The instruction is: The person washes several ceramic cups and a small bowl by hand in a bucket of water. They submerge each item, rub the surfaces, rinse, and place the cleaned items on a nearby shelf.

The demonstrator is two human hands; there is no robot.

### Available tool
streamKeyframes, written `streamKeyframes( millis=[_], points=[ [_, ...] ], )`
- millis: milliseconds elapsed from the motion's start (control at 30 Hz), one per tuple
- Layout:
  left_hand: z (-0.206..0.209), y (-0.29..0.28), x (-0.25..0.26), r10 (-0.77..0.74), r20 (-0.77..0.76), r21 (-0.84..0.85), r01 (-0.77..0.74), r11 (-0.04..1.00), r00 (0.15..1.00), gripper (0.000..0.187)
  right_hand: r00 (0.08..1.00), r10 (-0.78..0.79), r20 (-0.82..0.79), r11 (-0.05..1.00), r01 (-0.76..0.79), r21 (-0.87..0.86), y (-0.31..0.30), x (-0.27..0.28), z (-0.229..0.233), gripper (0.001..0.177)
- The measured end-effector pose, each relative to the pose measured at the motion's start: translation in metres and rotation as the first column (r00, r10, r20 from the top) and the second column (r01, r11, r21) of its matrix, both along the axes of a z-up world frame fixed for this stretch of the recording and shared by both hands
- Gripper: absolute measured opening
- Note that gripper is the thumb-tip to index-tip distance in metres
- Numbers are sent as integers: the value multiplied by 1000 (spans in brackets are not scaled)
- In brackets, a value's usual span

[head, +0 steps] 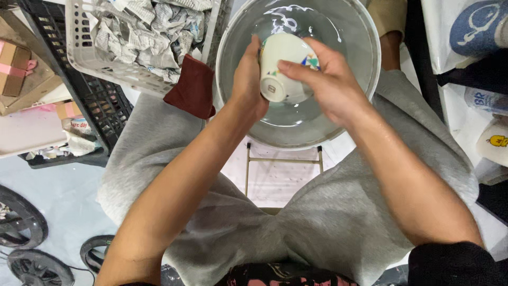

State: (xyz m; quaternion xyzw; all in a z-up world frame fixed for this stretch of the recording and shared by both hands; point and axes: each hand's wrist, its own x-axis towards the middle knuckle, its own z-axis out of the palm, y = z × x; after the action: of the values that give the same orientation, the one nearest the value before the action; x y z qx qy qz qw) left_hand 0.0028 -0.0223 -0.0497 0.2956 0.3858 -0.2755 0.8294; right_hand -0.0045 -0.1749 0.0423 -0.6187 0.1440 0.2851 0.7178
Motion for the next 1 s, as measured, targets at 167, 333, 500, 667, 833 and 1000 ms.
streamKeyframes(
  millis=[167,333,500,667,833,1000],
  points=[
    [-5,-2,3,-230,34,192,220,957,973,73,990,-14,-140,999,21,46,-3,3,-23,35],
    [-12,-12,1,-429,-101,315,438,842,898,81,993,115,33,961,-102,-258,1,-4,-70,31],
    [-53,-13,10,-548,-155,326,566,757,822,84,879,433,198,790,-265,-553,14,-16,-92,38],
    [-132,-11,-10,-493,90,412,418,810,866,51,663,745,-73,424,-555,-716,8,-30,-95,49],
    [-174,0,-14,-640,187,681,371,631,746,36,558,820,-128,243,-541,-805,3,-35,-116,69],
    [-184,-3,-8,-805,84,826,410,386,588,40,530,837,-138,168,-488,-856,-4,-54,-157,80]
  ],
)
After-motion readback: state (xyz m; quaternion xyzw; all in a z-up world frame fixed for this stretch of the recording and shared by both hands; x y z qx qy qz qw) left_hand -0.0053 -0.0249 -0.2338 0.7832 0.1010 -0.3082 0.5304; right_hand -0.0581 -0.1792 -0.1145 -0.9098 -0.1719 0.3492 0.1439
